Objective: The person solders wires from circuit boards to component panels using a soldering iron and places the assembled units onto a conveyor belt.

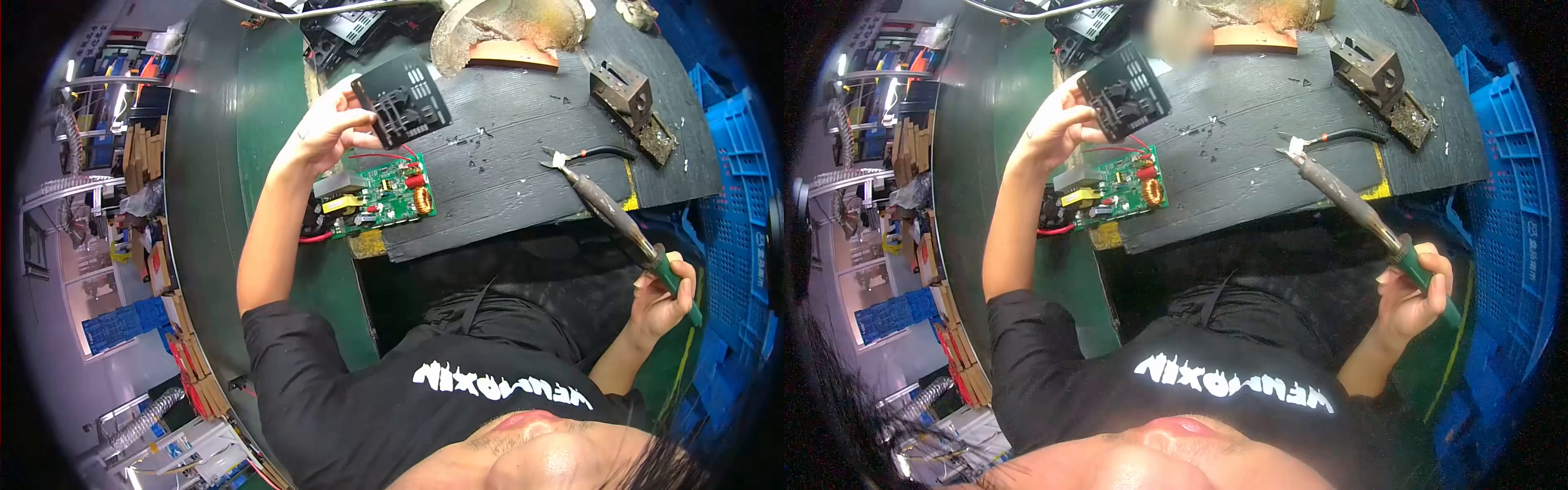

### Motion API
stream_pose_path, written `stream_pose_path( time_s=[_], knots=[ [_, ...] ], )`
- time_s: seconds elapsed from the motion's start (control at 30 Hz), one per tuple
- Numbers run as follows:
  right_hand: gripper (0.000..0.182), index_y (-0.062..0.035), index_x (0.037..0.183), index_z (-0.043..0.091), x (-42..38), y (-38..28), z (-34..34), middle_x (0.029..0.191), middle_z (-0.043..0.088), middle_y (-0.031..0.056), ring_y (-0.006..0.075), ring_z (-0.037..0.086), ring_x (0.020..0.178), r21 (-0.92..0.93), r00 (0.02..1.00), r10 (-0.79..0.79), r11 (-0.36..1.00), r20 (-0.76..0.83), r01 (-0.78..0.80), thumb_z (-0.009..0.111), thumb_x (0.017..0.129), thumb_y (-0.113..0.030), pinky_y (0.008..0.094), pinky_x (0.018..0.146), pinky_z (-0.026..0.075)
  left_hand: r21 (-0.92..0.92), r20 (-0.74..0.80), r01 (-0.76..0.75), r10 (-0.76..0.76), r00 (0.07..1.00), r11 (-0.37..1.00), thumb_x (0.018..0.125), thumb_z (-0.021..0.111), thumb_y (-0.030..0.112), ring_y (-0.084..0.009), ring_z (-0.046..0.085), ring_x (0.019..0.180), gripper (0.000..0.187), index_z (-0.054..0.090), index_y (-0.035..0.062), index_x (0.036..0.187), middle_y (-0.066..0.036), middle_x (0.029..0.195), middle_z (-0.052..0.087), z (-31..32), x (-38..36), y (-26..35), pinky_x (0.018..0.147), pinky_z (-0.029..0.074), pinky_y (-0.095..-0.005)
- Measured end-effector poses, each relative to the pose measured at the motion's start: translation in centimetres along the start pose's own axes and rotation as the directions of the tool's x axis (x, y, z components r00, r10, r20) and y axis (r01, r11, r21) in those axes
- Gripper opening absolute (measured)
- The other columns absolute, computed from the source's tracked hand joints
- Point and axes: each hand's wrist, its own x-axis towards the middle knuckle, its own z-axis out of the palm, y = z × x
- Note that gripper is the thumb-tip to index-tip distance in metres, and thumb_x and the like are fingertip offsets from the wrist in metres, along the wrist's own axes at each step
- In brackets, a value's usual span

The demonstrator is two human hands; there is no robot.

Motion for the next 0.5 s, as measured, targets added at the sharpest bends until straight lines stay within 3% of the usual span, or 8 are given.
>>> stream_pose_path(
  time_s=[0.1, 0.23, 0.3, 0.33, 0.37, 0.43, 0.47, 0.5],
  knots=[
    [0.034, 0.0014, 0.100, 0.059, 0.6, -0.2, 0.3, 0.083, 0.053, 0.0147, 0.0191, 0.055, 0.058, 0.093, 0.988, 0.041, 0.994, 0.147, -0.055, 0.046, 0.091, -0.029, 0.0238, 0.050, 0.047, -0.034, 0.051, 0.049, -0.047, 0.998, 0.998, 0.080, 0.058, -0.003, -0.0247, 0.064, 0.094, 0.043, 0.048, -0.0004, 0.121, -0.013, 0.110, 0.061, -0.1, 1.2, -0.2, 0.076, 0.059, -0.0368],
    [0.034, 0.0012, 0.100, 0.059, 1.0, 0.3, 0.6, 0.083, 0.053, 0.0145, 0.0190, 0.055, 0.058, 0.093, 0.987, 0.057, 0.993, 0.148, -0.071, 0.046, 0.091, -0.029, 0.0239, 0.049, 0.047, -0.178, 0.095, 0.060, -0.043, 0.995, 0.982, 0.079, 0.057, -0.008, -0.0259, 0.064, 0.098, 0.039, 0.053, 0.0001, 0.117, -0.014, 0.106, 0.064, 0.9, 2.7, 0.0, 0.087, 0.055, -0.0399],
    [0.034, 0.0009, 0.100, 0.060, 1.2, 0.7, 0.6, 0.083, 0.053, 0.0144, 0.0188, 0.055, 0.058, 0.070, 0.991, 0.066, 0.995, 0.114, -0.075, 0.046, 0.091, -0.029, 0.0240, 0.049, 0.046, -0.036, 0.013, 0.073, -0.073, 0.997, 0.997, 0.078, 0.063, 0.001, -0.0226, 0.064, 0.096, 0.046, 0.049, 0.0007, 0.123, -0.011, 0.109, 0.062, 1.4, 3.5, -0.7, 0.095, 0.050, -0.0408],
    [0.034, 0.0009, 0.100, 0.060, 1.4, 0.9, 0.4, 0.083, 0.053, 0.0144, 0.0188, 0.055, 0.058, 0.071, 0.990, 0.075, 0.994, 0.117, -0.083, 0.046, 0.091, -0.029, 0.0240, 0.049, 0.046, 0.134, -0.070, 0.040, -0.031, 0.997, 0.990, 0.077, 0.064, 0.005, -0.0180, 0.064, 0.090, 0.036, 0.055, 0.0027, 0.112, -0.007, 0.102, 0.064, 1.3, 3.7, -1.2, 0.087, 0.050, -0.0306],
    [0.034, 0.0007, 0.100, 0.060, 1.6, 1.1, 0.2, 0.083, 0.053, 0.0144, 0.0188, 0.054, 0.058, 0.084, 0.989, 0.082, 0.992, 0.120, -0.092, 0.047, 0.091, -0.030, 0.0239, 0.049, 0.046, 0.627, 0.004, 0.006, -0.011, 1.000, 0.779, 0.076, 0.064, 0.008, -0.0125, 0.061, 0.083, 0.025, 0.057, 0.0043, 0.100, -0.003, 0.093, 0.065, -0.6, 5.2, -2.4, 0.075, 0.048, -0.0238],
    [0.035, 0.0005, 0.100, 0.060, 1.9, 1.5, -0.1, 0.082, 0.053, 0.0144, 0.0187, 0.054, 0.057, 0.094, 0.988, 0.100, 0.989, 0.120, -0.112, 0.047, 0.091, -0.030, 0.0237, 0.049, 0.046, 0.825, -0.011, -0.013, 0.040, 0.999, 0.566, 0.077, 0.065, 0.011, -0.0088, 0.057, 0.077, 0.021, 0.054, 0.0054, 0.093, -0.001, 0.084, 0.065, 0.4, 5.4, -2.1, 0.068, 0.045, -0.0216],
    [0.035, 0.0002, 0.101, 0.060, 2.0, 1.6, -0.2, 0.082, 0.053, 0.0144, 0.0187, 0.053, 0.057, 0.088, 0.989, 0.100, 0.990, 0.108, -0.110, 0.047, 0.091, -0.030, 0.0236, 0.049, 0.046, 0.823, -0.014, -0.007, 0.033, 0.999, 0.568, 0.077, 0.065, 0.011, -0.0088, 0.057, 0.077, 0.021, 0.054, 0.0054, 0.093, -0.001, 0.084, 0.065, 0.5, 5.5, -1.9, 0.068, 0.045, -0.0216],
    [0.035, -0.0001, 0.101, 0.060, 2.3, 1.7, -0.3, 0.082, 0.053, 0.0144, 0.0186, 0.053, 0.057, 0.083, 0.991, 0.096, 0.991, 0.096, -0.104, 0.047, 0.091, -0.031, 0.0234, 0.049, 0.046, 0.863, 0.009, -0.076, 0.135, 0.991, 0.500, 0.076, 0.065, 0.014, -0.0114, 0.058, 0.074, 0.023, 0.057, 0.0059, 0.096, -0.003, 0.080, 0.064, 0.5, 5.6, -1.6, 0.070, 0.046, -0.0246]
  ],
)
